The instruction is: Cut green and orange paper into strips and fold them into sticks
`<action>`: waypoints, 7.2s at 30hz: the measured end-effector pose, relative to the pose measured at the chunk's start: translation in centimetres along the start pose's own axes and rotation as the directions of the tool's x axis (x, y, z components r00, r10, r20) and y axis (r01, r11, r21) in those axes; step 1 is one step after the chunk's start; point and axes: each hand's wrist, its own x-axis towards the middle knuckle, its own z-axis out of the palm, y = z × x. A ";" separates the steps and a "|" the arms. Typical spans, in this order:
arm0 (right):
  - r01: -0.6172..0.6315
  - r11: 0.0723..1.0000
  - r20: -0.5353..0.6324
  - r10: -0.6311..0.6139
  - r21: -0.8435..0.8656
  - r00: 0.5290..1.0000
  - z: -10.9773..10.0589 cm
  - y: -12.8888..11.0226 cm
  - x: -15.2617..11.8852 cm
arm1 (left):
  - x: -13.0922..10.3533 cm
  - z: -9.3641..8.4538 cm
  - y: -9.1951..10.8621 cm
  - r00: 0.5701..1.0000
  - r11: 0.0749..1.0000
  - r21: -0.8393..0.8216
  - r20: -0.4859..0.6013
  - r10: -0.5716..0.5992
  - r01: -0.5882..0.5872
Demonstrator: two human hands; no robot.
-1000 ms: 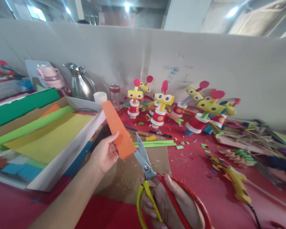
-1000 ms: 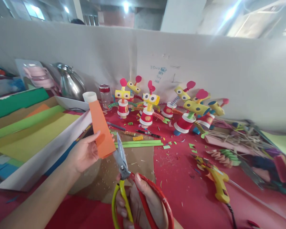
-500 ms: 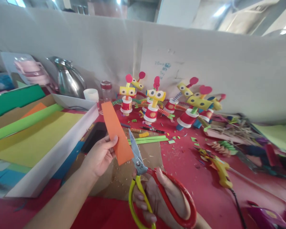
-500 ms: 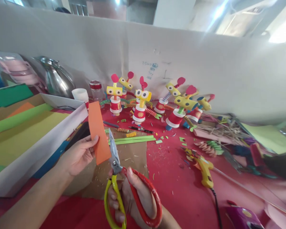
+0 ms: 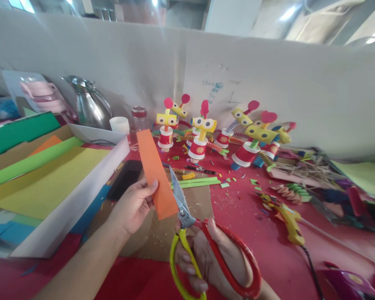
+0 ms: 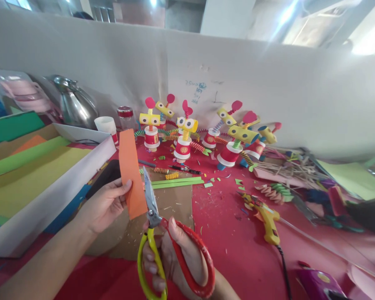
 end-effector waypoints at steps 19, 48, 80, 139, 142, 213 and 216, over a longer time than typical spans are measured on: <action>0.003 0.999 0.001 -0.003 -0.033 1.000 0.2 0.0 -0.2 | 0.5 -0.7 1.2 0.996 0.995 -0.079 -0.064 0.054 -0.059; 0.159 0.966 0.025 -0.157 -0.203 0.987 -0.1 0.2 0.3 | -0.8 0.8 -0.3 0.999 0.997 0.074 0.043 0.001 -0.004; 0.104 0.988 0.001 -0.104 -0.114 0.995 0.7 -0.4 -0.1 | -0.7 1.1 0.0 0.998 0.997 -0.082 -0.068 0.004 -0.009; 0.102 0.982 -0.013 -0.106 -0.156 0.994 0.0 0.3 0.1 | -0.6 0.8 0.0 0.997 0.990 -0.127 -0.045 -0.070 0.063; 0.092 0.986 -0.017 -0.095 -0.137 0.995 0.1 0.3 0.0 | -0.1 0.3 0.1 0.991 0.990 -0.134 -0.116 -0.069 0.053; -0.065 0.962 -0.254 -0.005 -0.266 0.967 -0.4 1.0 -0.1 | 2.3 -2.0 1.1 0.987 0.994 -0.106 -0.159 -0.021 0.004; -0.163 0.939 -0.203 0.104 -0.303 0.974 -0.2 0.8 0.2 | 2.5 -2.5 1.5 0.990 0.993 -0.099 -0.130 0.048 -0.061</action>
